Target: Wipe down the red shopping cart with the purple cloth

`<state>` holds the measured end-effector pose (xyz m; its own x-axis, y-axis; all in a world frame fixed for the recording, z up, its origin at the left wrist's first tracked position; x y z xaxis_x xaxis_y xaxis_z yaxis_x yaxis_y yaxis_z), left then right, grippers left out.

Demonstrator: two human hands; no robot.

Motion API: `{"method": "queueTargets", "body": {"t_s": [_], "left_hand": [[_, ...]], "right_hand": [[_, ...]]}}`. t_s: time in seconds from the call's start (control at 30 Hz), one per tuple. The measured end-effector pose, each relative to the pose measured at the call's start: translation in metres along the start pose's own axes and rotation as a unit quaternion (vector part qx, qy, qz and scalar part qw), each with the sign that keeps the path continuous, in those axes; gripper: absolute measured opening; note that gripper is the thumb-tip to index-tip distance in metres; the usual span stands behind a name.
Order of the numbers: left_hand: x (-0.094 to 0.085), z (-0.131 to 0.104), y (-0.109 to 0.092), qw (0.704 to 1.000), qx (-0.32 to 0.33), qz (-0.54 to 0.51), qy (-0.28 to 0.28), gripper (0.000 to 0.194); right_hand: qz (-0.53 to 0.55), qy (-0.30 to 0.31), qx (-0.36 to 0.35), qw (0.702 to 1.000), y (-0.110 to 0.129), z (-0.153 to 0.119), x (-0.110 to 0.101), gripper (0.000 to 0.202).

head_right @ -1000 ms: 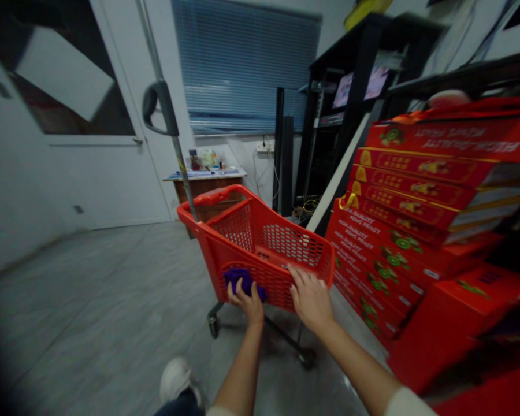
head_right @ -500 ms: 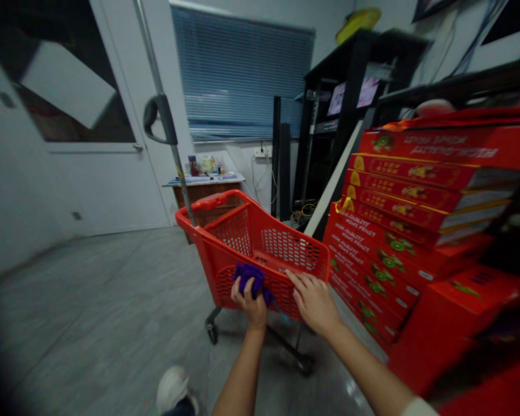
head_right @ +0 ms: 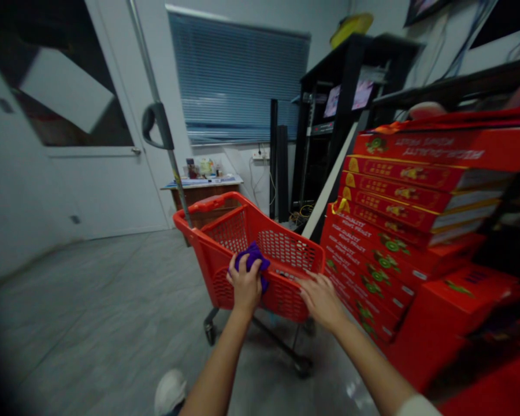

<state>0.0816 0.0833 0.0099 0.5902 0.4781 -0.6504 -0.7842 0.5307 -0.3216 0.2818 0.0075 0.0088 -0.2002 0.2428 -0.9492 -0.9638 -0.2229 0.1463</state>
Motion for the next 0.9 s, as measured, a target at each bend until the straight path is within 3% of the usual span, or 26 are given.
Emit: {"method": "queueTargets", "body": {"t_s": [0.1, 0.2, 0.3, 0.4, 0.5, 0.6, 0.7, 0.8, 0.9], "left_hand": [[-0.001, 0.005, -0.015, 1.000, 0.010, -0.001, 0.028, 0.032], [0.008, -0.001, -0.041, 0.996, 0.081, 0.003, 0.045, 0.030], [0.009, 0.001, -0.041, 0.991, 0.126, 0.009, 0.055, 0.029], [0.007, 0.008, -0.013, 0.997, 0.075, 0.013, 0.034, 0.032], [0.017, -0.003, 0.006, 0.998, 0.020, -0.040, -0.043, 0.034], [0.044, -0.041, -0.006, 0.984, -0.031, -0.119, -0.132, 0.038], [0.069, -0.079, -0.033, 0.979, -0.040, -0.133, -0.147, 0.034], [0.073, -0.092, -0.038, 0.981, -0.027, -0.141, -0.133, 0.032], [0.063, -0.080, -0.009, 0.974, -0.087, -0.156, -0.143, 0.033]], "right_hand": [[0.016, 0.019, 0.004, 1.000, -0.003, 0.001, 0.000, 0.039], [0.013, 0.021, 0.010, 1.000, 0.000, 0.004, 0.001, 0.039], [-0.002, 0.010, 0.021, 1.000, 0.000, 0.005, 0.001, 0.037], [0.003, -0.002, 0.021, 1.000, 0.000, 0.005, 0.003, 0.036], [0.010, -0.019, 0.028, 0.999, 0.005, 0.005, 0.008, 0.036], [0.005, -0.045, 0.036, 0.998, 0.017, 0.005, 0.013, 0.036], [-0.004, -0.058, 0.031, 0.998, 0.027, 0.003, 0.013, 0.037], [-0.004, -0.004, 0.005, 1.000, 0.026, 0.001, 0.005, 0.036], [0.011, 0.078, -0.046, 0.996, 0.013, 0.002, -0.008, 0.035]]}}
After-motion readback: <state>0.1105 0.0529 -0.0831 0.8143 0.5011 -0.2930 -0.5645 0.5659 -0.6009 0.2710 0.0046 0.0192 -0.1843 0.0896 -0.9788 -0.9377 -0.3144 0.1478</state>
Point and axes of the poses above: each hand's wrist, its own z-axis towards the middle knuckle, its own x-axis out of the palm, y = z × x, the point moved 3 cm from there along z, towards the middle knuckle, and after that the axes turned 11 degrees about y, right-handed, at the moved point
